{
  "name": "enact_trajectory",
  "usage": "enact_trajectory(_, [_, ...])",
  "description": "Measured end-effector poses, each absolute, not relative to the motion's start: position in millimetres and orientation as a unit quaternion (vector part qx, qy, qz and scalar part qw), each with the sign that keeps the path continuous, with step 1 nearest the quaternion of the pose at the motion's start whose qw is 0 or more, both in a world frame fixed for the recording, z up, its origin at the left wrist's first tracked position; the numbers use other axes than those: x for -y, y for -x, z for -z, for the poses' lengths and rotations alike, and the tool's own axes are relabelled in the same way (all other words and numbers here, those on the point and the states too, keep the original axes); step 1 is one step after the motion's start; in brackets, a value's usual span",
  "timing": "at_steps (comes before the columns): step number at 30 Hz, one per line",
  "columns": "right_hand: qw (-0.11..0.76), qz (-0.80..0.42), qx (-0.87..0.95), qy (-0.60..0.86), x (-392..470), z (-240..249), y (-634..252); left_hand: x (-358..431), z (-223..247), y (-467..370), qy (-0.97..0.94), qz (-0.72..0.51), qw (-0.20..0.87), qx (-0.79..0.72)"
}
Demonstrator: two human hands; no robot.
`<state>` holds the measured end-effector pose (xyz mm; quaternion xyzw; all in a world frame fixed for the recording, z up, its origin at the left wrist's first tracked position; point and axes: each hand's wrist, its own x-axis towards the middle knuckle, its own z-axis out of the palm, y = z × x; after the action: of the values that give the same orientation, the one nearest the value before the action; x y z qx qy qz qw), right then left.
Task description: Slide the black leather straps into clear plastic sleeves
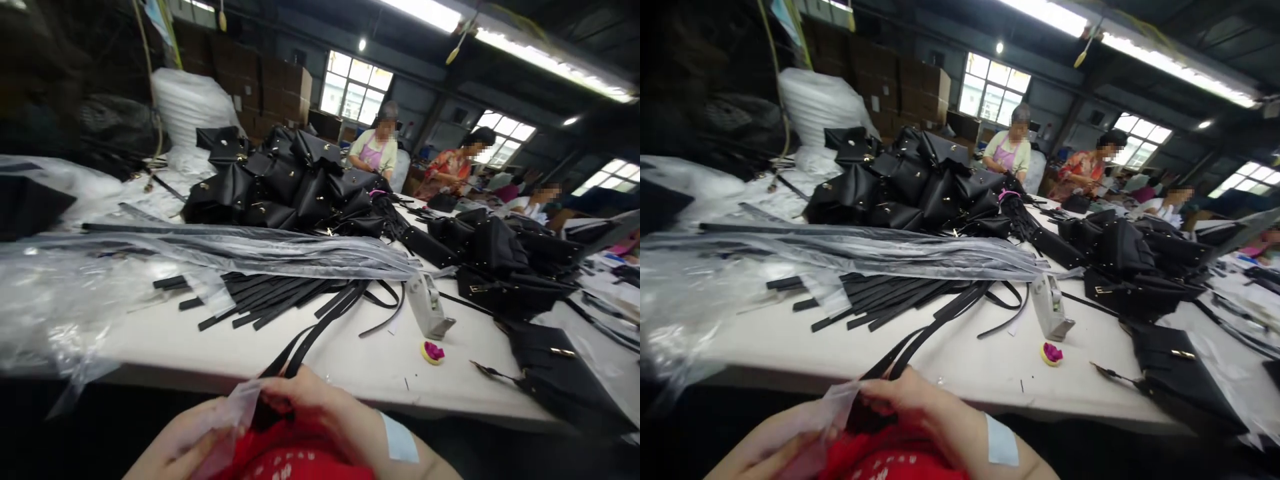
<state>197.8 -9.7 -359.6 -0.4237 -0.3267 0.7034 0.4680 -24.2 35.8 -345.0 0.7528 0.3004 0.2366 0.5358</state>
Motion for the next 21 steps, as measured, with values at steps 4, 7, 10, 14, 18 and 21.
enact_trajectory(4, [0.592,-0.489,0.357,0.532,3.6,333.3,-222.0,-36.8,331.3,39.0,-0.749,-0.261,0.499,-0.349])
enact_trajectory(7, [0.657,-0.412,0.367,0.514,-3.7,318.8,-240.0,-34.9,325.4,48.5,-0.737,-0.277,0.487,-0.376])
enact_trajectory(10, [0.683,-0.389,0.384,0.484,-4.4,309.0,-245.9,-30.9,323.1,48.3,-0.741,-0.264,0.501,-0.361])
enact_trajectory(14, [0.669,-0.402,0.404,0.477,-2.1,306.6,-240.4,-26.4,321.4,39.9,-0.74,-0.238,0.538,-0.326])
enact_trajectory(18, [0.653,-0.409,0.424,0.476,-3.4,312.1,-236.6,-25.4,319.9,33.4,-0.744,-0.22,0.56,-0.292])
enact_trajectory(21, [0.635,-0.423,0.432,0.48,-3.7,315.3,-238.0,-27.1,318.4,29.6,-0.744,-0.217,0.576,-0.26])
